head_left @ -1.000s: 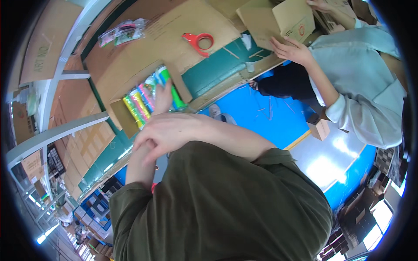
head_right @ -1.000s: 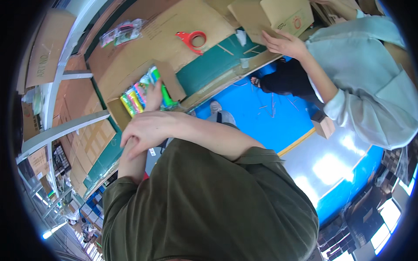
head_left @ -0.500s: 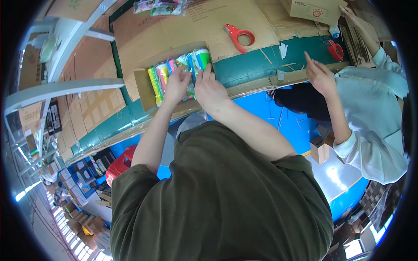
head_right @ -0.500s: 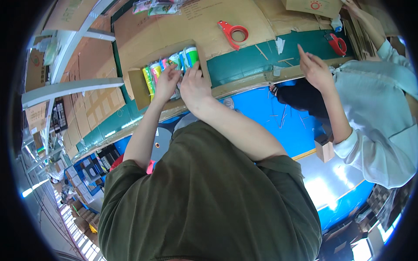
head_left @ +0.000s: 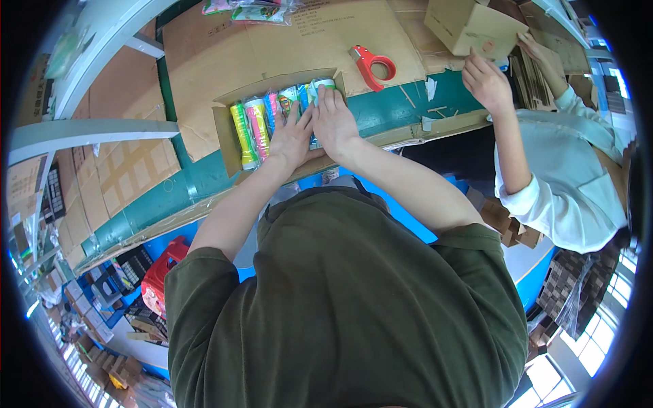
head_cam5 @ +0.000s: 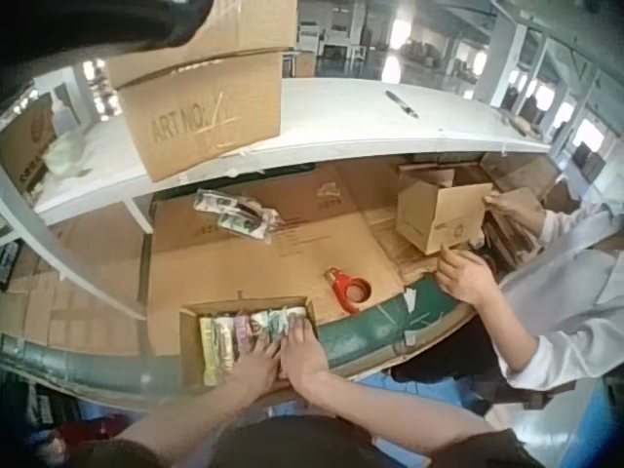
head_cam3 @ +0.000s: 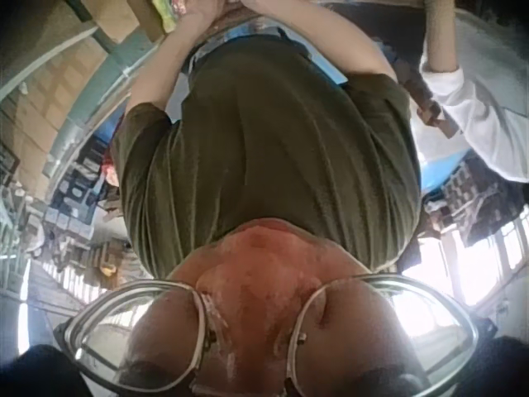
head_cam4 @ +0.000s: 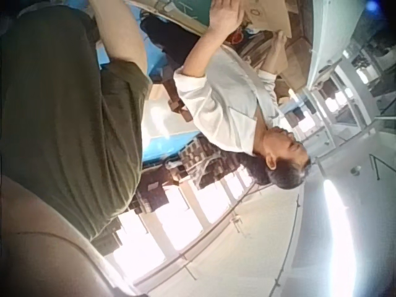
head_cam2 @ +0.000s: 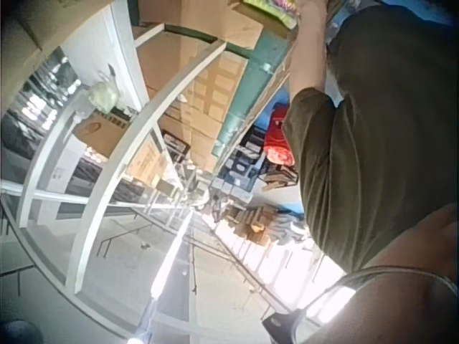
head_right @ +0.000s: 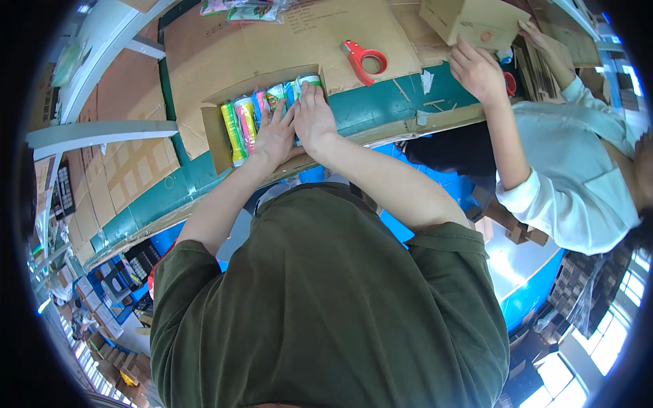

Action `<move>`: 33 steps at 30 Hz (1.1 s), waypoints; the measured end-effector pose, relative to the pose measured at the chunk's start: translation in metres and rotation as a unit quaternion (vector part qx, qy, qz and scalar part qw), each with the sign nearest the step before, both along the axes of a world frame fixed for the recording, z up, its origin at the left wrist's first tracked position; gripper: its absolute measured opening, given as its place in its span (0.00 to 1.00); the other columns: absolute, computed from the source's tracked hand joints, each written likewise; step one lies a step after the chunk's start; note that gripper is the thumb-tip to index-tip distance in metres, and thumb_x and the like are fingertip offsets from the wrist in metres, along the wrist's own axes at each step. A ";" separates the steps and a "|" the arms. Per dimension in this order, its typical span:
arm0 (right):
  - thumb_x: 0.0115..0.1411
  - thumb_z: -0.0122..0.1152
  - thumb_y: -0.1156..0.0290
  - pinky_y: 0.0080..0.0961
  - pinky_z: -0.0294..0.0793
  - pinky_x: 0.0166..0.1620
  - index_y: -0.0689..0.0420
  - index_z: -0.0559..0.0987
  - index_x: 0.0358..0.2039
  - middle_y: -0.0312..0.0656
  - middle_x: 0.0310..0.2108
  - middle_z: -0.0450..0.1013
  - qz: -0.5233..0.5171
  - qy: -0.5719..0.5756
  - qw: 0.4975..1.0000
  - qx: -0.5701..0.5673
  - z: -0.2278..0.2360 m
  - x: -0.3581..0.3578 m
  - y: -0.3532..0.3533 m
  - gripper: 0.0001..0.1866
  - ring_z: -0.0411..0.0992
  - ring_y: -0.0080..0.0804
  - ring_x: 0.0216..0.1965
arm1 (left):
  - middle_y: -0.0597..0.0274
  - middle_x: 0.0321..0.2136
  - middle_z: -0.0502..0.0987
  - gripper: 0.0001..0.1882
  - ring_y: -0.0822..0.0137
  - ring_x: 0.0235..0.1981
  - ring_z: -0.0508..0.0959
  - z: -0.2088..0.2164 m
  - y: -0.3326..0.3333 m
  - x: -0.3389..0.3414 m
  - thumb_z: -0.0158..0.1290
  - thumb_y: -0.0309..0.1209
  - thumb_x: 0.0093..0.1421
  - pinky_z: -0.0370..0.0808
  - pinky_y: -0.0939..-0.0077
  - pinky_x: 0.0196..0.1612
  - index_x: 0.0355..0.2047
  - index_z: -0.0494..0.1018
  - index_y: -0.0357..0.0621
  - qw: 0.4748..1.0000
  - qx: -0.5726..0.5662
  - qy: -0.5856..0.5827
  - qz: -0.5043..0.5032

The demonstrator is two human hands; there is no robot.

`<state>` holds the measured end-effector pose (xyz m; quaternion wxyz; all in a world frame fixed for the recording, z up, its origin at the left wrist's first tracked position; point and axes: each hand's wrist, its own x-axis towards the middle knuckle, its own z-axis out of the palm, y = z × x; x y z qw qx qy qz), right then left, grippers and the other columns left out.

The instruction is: The person folds a flat cardboard box into shape, then seals its bottom with tape using a tape dispenser, and fills it with packaged items by hand.

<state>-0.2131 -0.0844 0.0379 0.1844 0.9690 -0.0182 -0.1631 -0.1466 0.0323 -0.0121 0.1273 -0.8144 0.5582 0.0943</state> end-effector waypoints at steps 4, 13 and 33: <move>0.60 0.60 0.63 0.35 0.58 0.66 0.65 0.60 0.64 0.60 0.69 0.49 -0.068 0.038 0.996 0.046 -0.012 0.008 0.002 0.36 0.61 0.51 0.64 | 0.67 0.68 0.54 0.53 0.57 0.67 0.57 0.023 -0.014 0.019 0.49 0.71 0.49 0.62 0.37 0.58 0.67 0.57 0.48 0.996 0.067 0.043 -0.032; 0.40 0.79 0.54 0.29 0.56 0.68 0.66 0.51 0.68 0.57 0.71 0.41 -0.087 0.152 0.977 0.125 0.008 0.013 -0.025 0.62 0.59 0.43 0.66 | 0.74 0.64 0.61 0.47 0.62 0.61 0.63 -0.004 -0.010 0.038 0.44 0.75 0.48 0.51 0.20 0.58 0.61 0.66 0.60 0.990 -0.087 0.044 -0.101; 0.39 0.76 0.52 0.36 0.51 0.68 0.65 0.65 0.60 0.50 0.52 0.73 -0.048 0.107 0.993 0.016 0.009 0.004 -0.006 0.51 0.60 0.44 0.64 | 0.50 0.69 0.51 0.59 0.47 0.69 0.50 0.006 0.034 0.068 0.63 0.61 0.44 0.46 0.55 0.72 0.66 0.53 0.36 0.989 -0.068 0.108 -0.072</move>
